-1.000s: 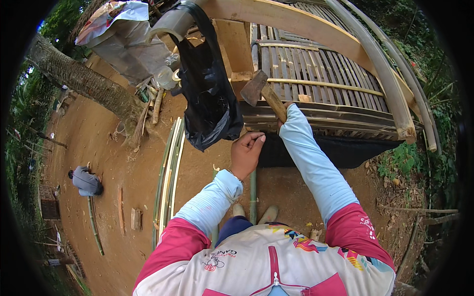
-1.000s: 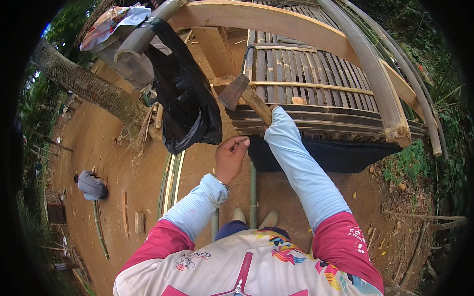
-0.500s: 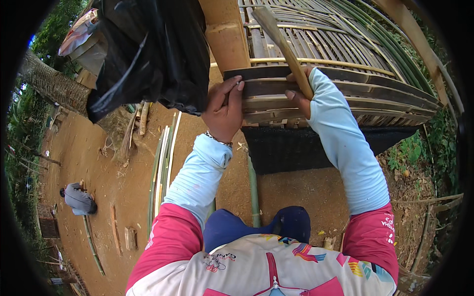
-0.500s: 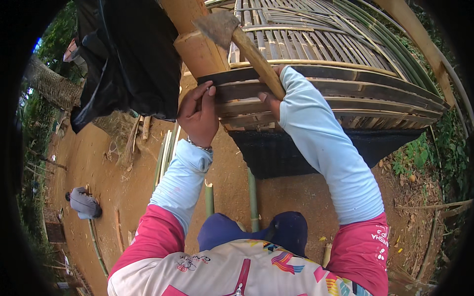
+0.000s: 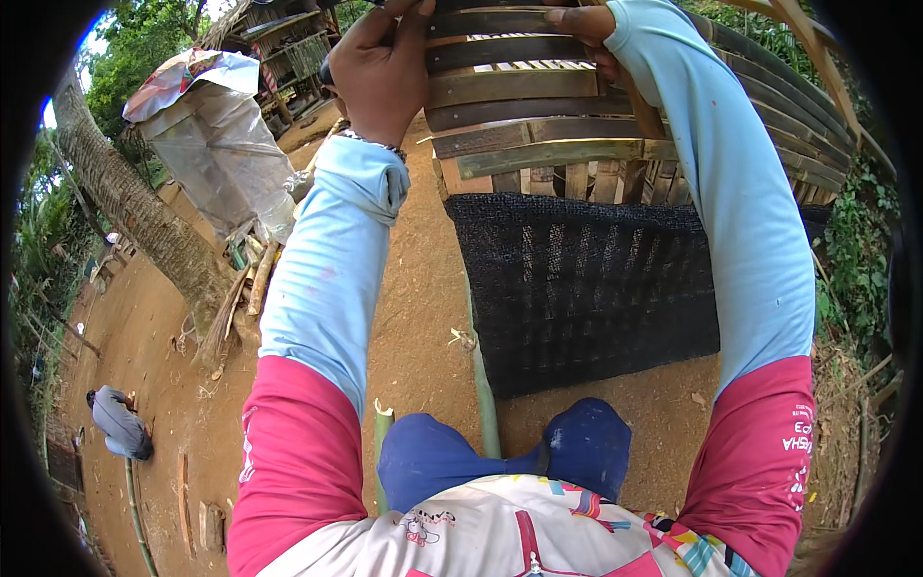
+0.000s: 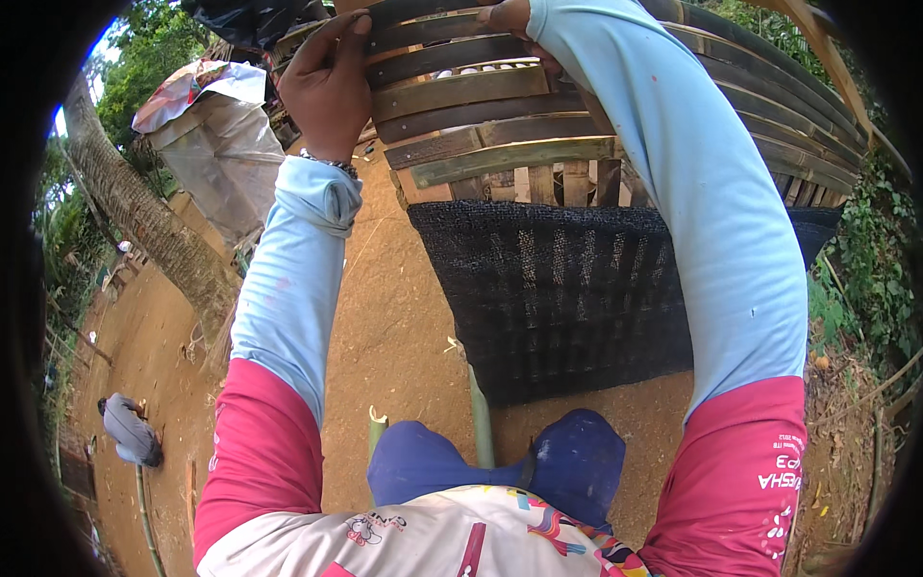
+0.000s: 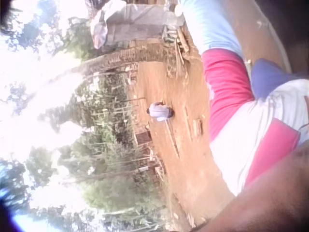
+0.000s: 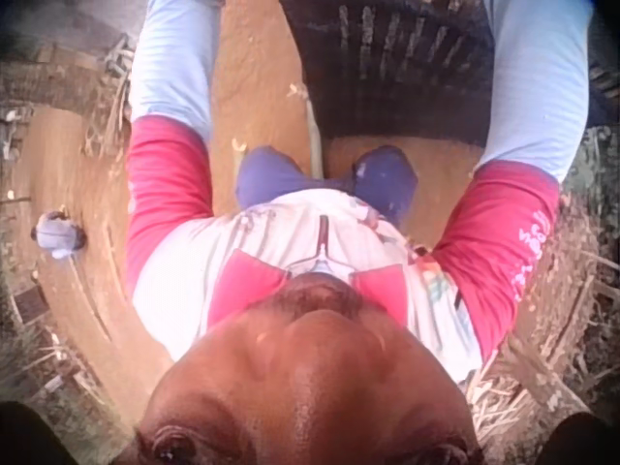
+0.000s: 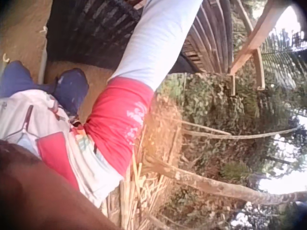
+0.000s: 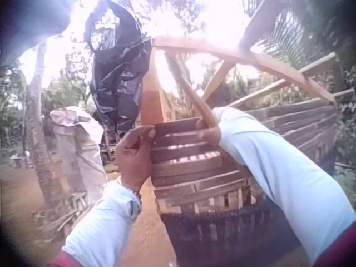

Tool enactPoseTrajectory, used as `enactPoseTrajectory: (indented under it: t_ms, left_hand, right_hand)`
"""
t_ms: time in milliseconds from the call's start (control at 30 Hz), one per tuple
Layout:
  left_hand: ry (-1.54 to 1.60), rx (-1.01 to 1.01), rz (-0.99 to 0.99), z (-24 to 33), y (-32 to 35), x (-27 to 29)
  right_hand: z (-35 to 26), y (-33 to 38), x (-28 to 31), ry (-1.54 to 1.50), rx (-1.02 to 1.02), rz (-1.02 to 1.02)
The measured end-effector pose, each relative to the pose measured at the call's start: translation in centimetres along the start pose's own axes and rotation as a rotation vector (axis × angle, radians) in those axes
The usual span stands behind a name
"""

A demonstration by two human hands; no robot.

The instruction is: The person uses a wooden mallet to hammer bamboo strips into a curved wooden frame. They repeatedly position the strips and strike them to secure them in place, working on the side of a large, boat-like structure. The person adjusts the strips and the frame as needed to ensure proper alignment.

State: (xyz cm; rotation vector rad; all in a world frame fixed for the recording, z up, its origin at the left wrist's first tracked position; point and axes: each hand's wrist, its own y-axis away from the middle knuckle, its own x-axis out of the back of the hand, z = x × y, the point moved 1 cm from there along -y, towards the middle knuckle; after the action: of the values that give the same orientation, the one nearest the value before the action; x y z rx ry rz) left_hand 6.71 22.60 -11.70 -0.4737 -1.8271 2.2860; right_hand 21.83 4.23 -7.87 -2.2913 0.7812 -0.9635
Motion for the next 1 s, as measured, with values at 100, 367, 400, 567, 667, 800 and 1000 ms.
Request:
enactPoseTrajectory:
  t_ms: [100, 367, 400, 567, 667, 800, 1000]
  left_hand:
    - [-0.120, -0.043, -0.011, 0.7, -0.4, -0.1]
    - [-0.282, -0.421, -0.022, -0.4, -1.4, 0.8]
    - [-0.266, -0.434, -0.014, -0.5, -1.4, 0.7]
    - [-0.249, -0.396, -0.017, 0.3, -1.1, 0.6]
    - [-0.286, -0.307, -0.042, 0.5, -0.8, 0.7]
    - [-0.312, -0.419, -0.075, 0.3, -1.4, 0.8]
    - [-0.281, -0.413, -0.085, -0.2, -1.5, 1.0]
  right_hand:
    - [0.3, -0.1, 0.5, -0.002, -0.016, -0.012]
    - [0.5, -0.9, 0.5, -0.037, -0.033, -0.035]
    - [0.5, -1.0, 0.7, -0.034, -0.037, -0.038]
    - [0.2, -1.4, 1.2, -0.023, -0.067, -0.058]
    - [0.5, -1.8, 1.3, -0.019, -0.092, -0.073]
    - [1.8, -2.1, 0.6, -0.153, -0.016, -0.070]
    - [1.5, -1.8, 0.1, -0.120, 0.017, -0.059]
